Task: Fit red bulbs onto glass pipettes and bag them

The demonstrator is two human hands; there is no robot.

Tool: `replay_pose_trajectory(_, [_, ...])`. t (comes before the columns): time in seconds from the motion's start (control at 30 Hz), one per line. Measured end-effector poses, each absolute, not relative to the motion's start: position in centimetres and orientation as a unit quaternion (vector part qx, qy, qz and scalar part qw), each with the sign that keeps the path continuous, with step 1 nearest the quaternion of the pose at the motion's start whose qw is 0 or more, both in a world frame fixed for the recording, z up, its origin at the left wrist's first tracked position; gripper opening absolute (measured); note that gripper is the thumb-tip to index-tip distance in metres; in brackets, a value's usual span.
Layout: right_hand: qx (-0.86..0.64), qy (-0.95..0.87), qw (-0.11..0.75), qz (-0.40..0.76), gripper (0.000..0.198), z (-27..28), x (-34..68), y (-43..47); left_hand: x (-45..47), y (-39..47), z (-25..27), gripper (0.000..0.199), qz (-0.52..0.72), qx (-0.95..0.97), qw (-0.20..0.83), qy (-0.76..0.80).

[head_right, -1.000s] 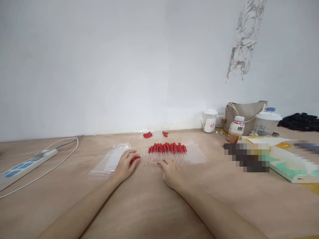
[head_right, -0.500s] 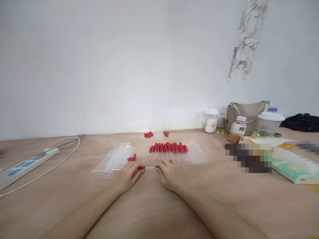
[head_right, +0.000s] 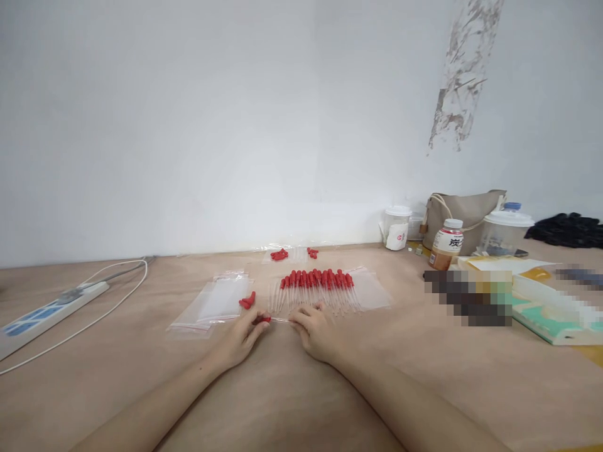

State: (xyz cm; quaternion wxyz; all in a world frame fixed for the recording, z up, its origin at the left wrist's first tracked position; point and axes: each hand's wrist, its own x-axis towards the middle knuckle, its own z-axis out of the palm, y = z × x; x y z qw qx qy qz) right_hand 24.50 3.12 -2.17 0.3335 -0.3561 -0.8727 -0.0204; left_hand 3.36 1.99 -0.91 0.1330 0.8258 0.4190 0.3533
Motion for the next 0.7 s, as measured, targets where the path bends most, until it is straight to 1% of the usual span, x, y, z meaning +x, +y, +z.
replay_pose_trajectory(0.17, [-0.354, -0.877, 0.325, -0.006, 0.021, -2.38, 24.58, 3.44, 3.20, 2.00, -0.80, 0.017, 0.334, 0.836, 0.154, 0.406])
replay_pose_trajectory(0.37, [-0.339, -0.886, 0.316, 0.013, 0.025, -1.95, 24.71, 3.88, 3.35, 1.53, -0.42, 0.022, 0.303, 0.851, 0.142, 0.404])
replay_pose_trajectory(0.5, [-0.334, -0.893, 0.301, -0.015, 0.028, -1.68, 24.88, 4.04, 3.36, 1.44, -0.51, 0.025, 0.270, 0.863, 0.124, 0.408])
replay_pose_trajectory(0.7, [-0.345, -0.886, 0.302, -0.075, 0.022, -1.55, 24.40, 3.39, 3.47, 1.39, -0.57, 0.027, 0.261, 0.865, 0.089, 0.419])
